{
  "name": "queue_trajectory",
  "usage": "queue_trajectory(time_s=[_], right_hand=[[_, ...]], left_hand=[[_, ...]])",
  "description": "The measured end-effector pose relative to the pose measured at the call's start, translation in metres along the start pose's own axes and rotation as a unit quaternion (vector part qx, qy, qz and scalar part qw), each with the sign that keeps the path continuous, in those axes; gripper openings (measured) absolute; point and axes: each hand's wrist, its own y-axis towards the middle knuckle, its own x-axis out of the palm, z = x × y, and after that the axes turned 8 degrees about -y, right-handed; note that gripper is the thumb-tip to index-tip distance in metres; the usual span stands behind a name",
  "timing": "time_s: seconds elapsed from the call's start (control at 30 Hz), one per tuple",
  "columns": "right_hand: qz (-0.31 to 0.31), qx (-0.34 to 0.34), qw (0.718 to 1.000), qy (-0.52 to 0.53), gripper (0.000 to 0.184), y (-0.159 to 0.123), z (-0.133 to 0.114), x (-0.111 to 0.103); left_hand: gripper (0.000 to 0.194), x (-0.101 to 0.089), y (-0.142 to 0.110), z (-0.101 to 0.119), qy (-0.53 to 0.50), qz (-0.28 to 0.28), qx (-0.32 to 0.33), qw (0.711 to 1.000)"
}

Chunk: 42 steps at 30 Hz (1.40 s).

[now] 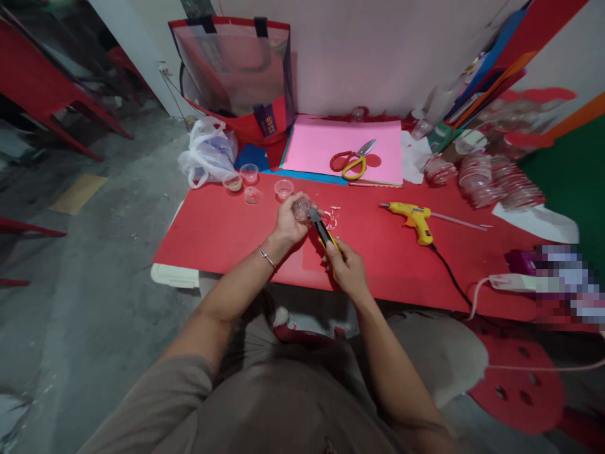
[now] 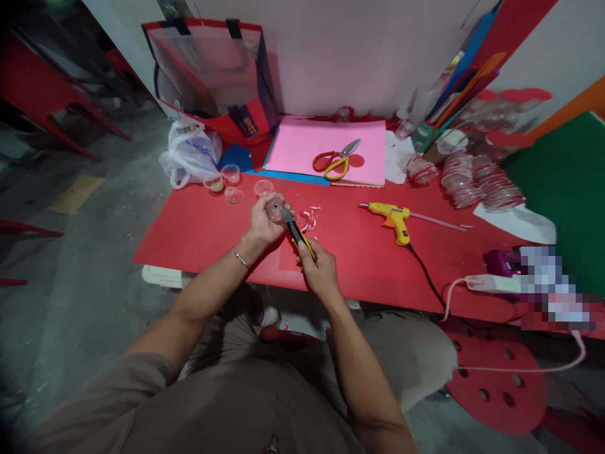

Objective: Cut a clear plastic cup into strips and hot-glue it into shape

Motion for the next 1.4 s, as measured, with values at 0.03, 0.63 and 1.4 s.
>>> queue_trajectory(time_s=[0.03, 0.63, 1.4], right_hand=[[-0.001, -0.001, 1.000, -0.001, 0.048, 0.001, 0.000, 0.001], [0.017, 0.033, 0.998, 0.042, 0.050, 0.000, -0.001, 0.008], [0.041, -0.014, 0.998, -0.052, 0.043, -0.002, -0.002, 0.012]], left_hand=[[0.027, -0.001, 0.001, 0.000, -0.006, -0.008, 0.002, 1.000], [0.022, -0.007, 0.005, 0.000, -0.022, -0.031, 0.008, 0.999], [0.022, -0.010, 0.005, 0.001, -0.023, -0.043, 0.018, 0.999]])
